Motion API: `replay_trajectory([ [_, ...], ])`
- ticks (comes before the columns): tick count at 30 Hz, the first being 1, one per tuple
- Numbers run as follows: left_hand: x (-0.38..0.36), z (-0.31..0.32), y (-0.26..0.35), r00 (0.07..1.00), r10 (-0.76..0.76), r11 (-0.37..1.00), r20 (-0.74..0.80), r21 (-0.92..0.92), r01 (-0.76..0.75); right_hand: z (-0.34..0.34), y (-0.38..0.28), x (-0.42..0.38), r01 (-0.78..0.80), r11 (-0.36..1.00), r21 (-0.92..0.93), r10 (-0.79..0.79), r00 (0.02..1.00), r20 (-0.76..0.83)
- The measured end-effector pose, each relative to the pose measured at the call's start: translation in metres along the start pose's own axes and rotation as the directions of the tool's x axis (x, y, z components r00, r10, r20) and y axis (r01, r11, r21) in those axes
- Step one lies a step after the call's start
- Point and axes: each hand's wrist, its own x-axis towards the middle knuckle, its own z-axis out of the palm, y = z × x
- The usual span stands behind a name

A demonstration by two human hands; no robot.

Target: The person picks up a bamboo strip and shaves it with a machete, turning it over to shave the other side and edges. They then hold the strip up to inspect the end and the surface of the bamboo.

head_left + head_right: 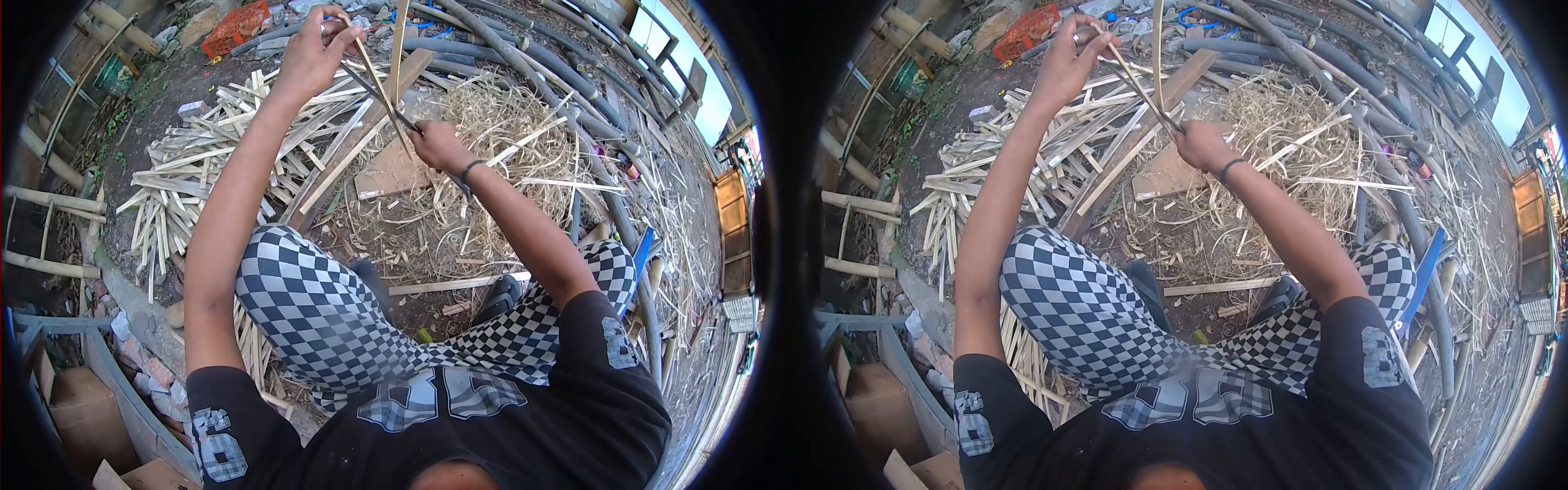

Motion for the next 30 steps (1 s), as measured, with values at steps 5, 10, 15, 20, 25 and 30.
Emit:
replay_trajectory([
  [5,0.009,-0.025,0.02,0.989,-0.122,0.978,-0.089,-0.183,0.104,-0.037,-0.044,0.0,0.09,0.995,0.038,-0.081,0.981,-0.178],
  [10,0.0,-0.029,0.007,0.986,-0.166,0.971,0.016,-0.172,0.166,0.007,-0.033,-0.005,-0.035,0.999,0.002,0.035,0.992,-0.119],
  [15,-0.014,-0.009,0.012,0.944,-0.315,0.945,0.1,-0.062,0.322,0.045,-0.016,0.004,0.002,0.998,0.056,0.002,0.998,-0.063],
  [20,-0.002,-0.003,-0.019,0.994,-0.074,0.916,0.081,-0.387,0.1,0.04,-0.02,0.0,0.046,0.984,0.171,-0.064,0.993,0.101],
  [25,0.001,-0.012,-0.019,0.918,0.057,0.734,0.394,-0.639,0.229,0.047,-0.011,-0.005,-0.451,0.571,0.686,0.091,0.865,0.493],
  [30,0.004,0.01,-0.019,0.923,-0.071,0.834,0.379,-0.484,0.263,0.064,-0.007,-0.003,-0.102,0.983,0.156,0.085,0.99,0.111],
])
